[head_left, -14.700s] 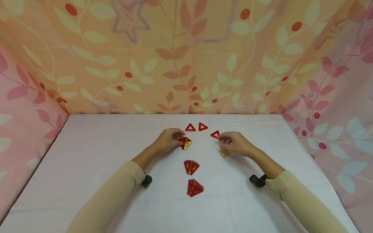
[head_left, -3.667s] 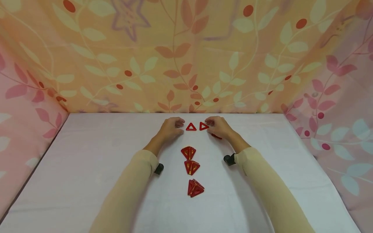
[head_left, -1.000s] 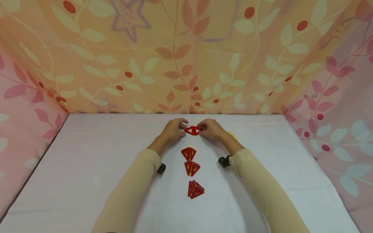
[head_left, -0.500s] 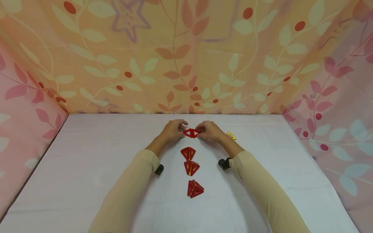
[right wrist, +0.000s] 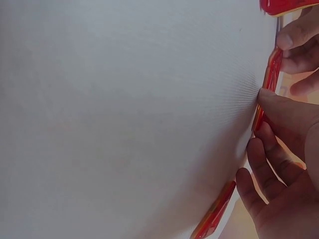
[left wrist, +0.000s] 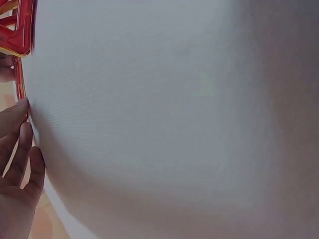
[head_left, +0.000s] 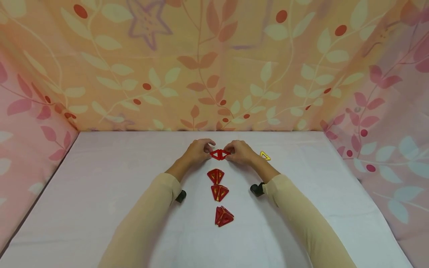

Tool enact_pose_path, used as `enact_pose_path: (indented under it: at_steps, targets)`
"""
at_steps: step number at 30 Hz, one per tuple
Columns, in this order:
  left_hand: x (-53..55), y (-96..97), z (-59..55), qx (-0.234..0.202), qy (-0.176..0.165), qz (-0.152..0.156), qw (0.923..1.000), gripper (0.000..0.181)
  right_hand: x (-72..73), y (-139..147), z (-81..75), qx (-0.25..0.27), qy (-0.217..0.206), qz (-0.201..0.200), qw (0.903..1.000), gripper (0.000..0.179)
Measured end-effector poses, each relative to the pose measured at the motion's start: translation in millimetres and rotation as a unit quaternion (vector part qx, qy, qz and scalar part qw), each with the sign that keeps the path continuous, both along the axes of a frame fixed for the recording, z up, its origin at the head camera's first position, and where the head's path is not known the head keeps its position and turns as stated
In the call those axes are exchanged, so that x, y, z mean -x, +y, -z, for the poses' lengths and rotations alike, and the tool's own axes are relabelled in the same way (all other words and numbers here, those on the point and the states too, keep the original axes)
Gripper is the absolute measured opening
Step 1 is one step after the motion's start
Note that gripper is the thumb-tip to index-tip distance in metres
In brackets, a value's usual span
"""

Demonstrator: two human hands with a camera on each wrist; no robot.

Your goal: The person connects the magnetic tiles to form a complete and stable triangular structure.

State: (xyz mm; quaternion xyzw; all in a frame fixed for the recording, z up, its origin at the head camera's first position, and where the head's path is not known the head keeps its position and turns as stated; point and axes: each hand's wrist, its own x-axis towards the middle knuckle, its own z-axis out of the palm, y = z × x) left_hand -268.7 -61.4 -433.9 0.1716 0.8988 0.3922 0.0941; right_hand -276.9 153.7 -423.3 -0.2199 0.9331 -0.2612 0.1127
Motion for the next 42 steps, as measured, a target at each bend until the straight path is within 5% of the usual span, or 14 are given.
enact_pose_path:
  at_steps: [11,24,32,42]
  targets:
    - [0.2,-0.4,1.3,-0.012,0.016,0.009,0.9998,0.044,-2.8,-0.1,0.6,0.0,-0.007,0.007,0.9999,0.03]
    - [-3.3,3.8,-8.9,-0.076,0.014,0.011,0.9969,0.043,-2.4,-1.2,-2.3,0.002,-0.018,0.011,0.9998,0.03]
    - [-4.3,9.4,-5.9,-0.104,0.015,0.009,0.9944,0.037,-0.9,-1.3,0.9,0.006,-0.015,0.009,0.9998,0.029]
    - [-3.4,10.8,-0.2,-0.073,0.0,0.007,0.9973,0.024,-1.5,0.7,0.5,0.008,-0.022,0.018,0.9996,0.029]
